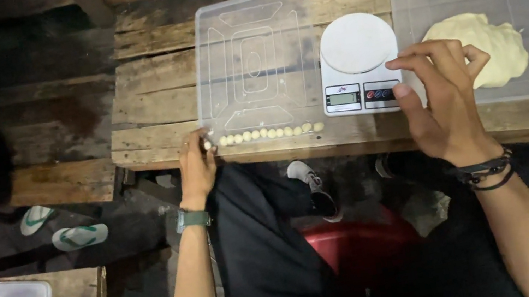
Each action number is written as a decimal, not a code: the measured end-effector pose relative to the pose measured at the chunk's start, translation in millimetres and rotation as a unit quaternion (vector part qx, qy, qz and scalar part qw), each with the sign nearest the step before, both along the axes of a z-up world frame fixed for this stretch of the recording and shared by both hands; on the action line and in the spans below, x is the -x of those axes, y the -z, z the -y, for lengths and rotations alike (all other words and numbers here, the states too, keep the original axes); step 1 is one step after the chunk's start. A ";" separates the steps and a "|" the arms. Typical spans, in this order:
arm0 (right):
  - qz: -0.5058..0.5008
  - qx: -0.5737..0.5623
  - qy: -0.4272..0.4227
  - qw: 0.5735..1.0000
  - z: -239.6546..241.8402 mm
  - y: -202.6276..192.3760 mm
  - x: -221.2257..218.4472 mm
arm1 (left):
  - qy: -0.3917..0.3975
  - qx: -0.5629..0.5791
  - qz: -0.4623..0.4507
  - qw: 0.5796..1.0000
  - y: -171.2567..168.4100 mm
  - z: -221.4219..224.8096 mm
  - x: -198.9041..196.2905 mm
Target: The person is portioning out chocolate dough using a digital scale and rolling it into small, uniform balls.
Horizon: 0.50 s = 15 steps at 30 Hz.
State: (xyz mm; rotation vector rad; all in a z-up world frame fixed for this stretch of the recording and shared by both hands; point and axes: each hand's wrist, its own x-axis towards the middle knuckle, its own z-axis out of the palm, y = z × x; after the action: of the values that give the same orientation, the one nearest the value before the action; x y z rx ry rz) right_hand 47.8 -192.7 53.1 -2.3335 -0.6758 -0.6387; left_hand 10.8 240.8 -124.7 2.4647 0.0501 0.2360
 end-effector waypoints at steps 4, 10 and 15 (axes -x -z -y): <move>-0.025 0.021 -0.009 0.999 -6.4 -2.9 -0.1 | -0.009 0.034 0.023 0.999 4.1 -0.4 -2.3; -0.030 0.048 -0.013 0.998 -11.7 6.2 -5.1 | -0.019 0.028 0.039 0.999 24.3 1.2 -9.0; -0.037 0.060 -0.024 0.997 -17.9 7.8 -5.7 | -0.023 0.042 0.050 0.998 15.3 8.0 -7.8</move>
State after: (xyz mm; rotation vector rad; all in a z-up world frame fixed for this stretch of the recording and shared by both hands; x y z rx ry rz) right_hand 53.5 -174.9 45.3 -2.4292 -0.7526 -0.5005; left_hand 18.7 232.9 -140.0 2.3672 0.0725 0.3708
